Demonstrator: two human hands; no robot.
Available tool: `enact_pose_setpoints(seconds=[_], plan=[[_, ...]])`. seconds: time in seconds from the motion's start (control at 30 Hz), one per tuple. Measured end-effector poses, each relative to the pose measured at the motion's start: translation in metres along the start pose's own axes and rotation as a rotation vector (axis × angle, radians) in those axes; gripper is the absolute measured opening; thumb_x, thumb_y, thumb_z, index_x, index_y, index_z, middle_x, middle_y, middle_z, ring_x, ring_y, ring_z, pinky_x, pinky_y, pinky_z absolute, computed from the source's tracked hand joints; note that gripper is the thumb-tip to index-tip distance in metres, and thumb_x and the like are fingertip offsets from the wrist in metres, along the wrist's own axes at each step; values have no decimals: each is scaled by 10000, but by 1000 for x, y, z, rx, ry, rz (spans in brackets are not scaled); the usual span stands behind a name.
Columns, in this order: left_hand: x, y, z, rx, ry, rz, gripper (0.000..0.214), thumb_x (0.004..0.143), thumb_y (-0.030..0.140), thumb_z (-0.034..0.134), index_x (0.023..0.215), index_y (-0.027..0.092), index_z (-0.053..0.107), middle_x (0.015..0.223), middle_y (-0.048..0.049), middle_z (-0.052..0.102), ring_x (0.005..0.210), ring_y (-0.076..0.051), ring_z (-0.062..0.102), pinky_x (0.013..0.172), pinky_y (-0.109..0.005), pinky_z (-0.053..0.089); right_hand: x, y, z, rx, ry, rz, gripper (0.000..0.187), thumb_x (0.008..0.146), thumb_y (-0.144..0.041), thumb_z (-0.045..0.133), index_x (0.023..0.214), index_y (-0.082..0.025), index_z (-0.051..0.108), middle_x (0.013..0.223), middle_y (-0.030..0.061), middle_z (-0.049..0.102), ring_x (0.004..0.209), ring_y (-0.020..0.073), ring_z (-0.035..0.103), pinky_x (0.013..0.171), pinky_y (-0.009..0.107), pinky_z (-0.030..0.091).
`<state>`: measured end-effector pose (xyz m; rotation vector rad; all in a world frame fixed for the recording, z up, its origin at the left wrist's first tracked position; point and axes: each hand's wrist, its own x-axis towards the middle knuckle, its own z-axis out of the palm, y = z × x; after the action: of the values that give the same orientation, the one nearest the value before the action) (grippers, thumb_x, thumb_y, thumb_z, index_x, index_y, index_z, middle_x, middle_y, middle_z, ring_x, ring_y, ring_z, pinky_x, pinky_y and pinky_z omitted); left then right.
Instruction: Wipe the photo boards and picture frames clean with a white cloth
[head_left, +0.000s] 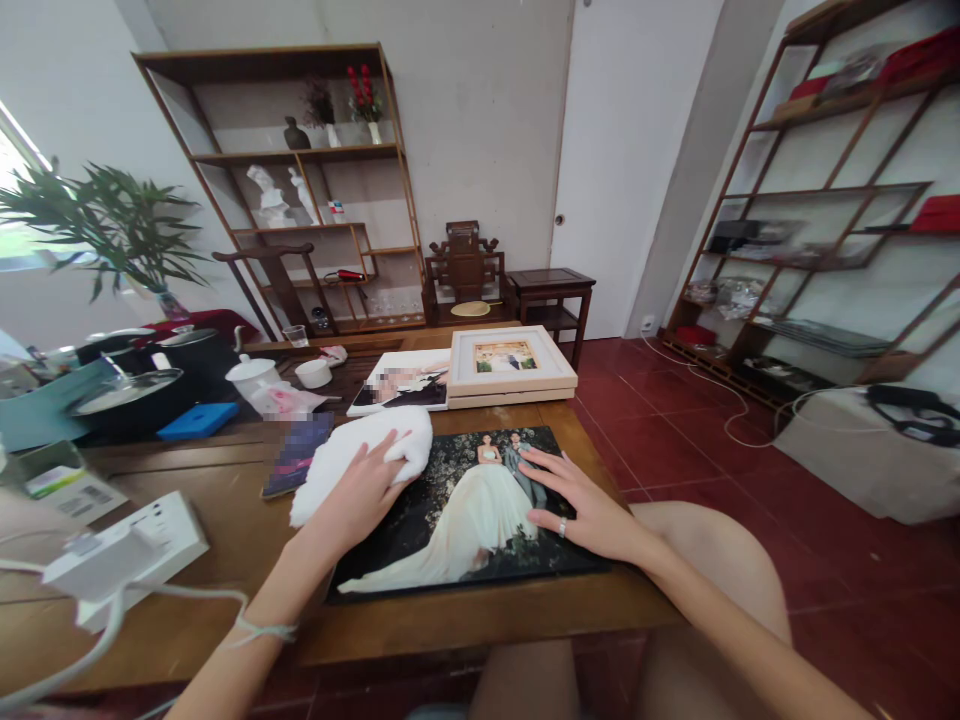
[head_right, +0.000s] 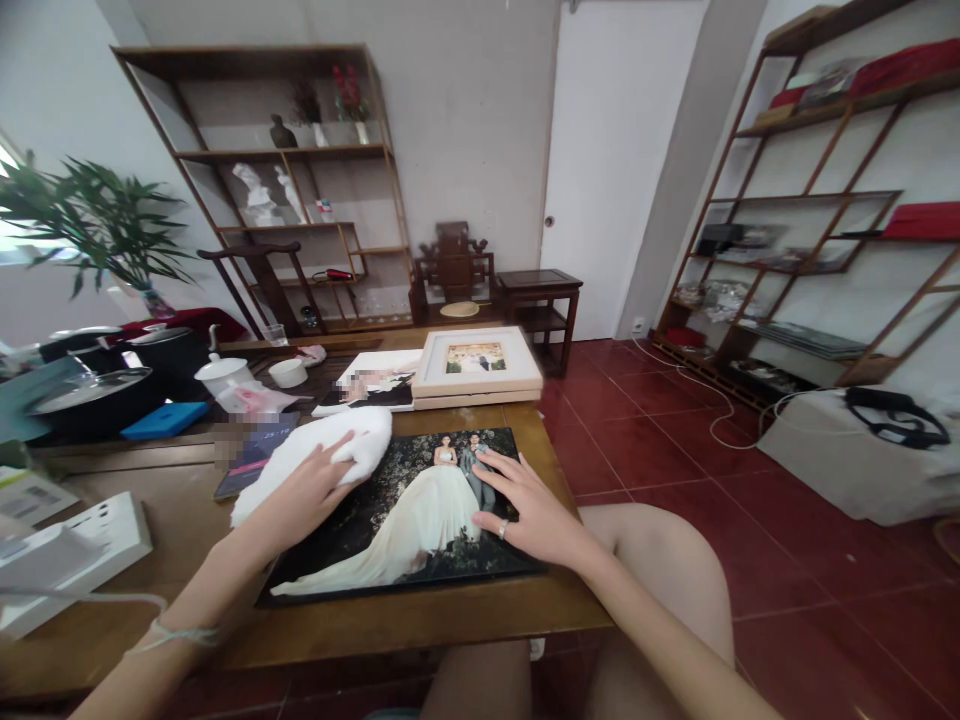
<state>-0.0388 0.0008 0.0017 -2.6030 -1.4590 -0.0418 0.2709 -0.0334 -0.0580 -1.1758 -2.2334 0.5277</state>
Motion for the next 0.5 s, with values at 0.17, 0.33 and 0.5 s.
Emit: enact_pose_setpoints(seconds=[0.17,0.33,0.5], plan=[[-32,34,1,-78,44,112,231,858,124,436,891,157,663,1441,-115,366,1363,-287,245,1065,-546,287,0,-1,1,-2,7,4,549,856,-493,518,1360,-304,413,1466,56,362,1369,247,271,1118,548,150],[-66,83,-1,-181,109,325,188,751,69,514,739,189,658,1475,-41,319,1381,-266,198,1122,-515,202,-1,0,1,-8,8,7,553,855,-491,519,1366,-313,402,1461,49,369,1368,250,273,1121,552,138],[-61,81,-1,-201,125,291,214,790,65,466,776,179,647,1465,-54,335,1371,-248,238,1111,-510,239,0,-1,0,-23,-5,10,565,851,-502,518,1366,-301,402,1465,53,363,1370,246,269,1122,543,154]])
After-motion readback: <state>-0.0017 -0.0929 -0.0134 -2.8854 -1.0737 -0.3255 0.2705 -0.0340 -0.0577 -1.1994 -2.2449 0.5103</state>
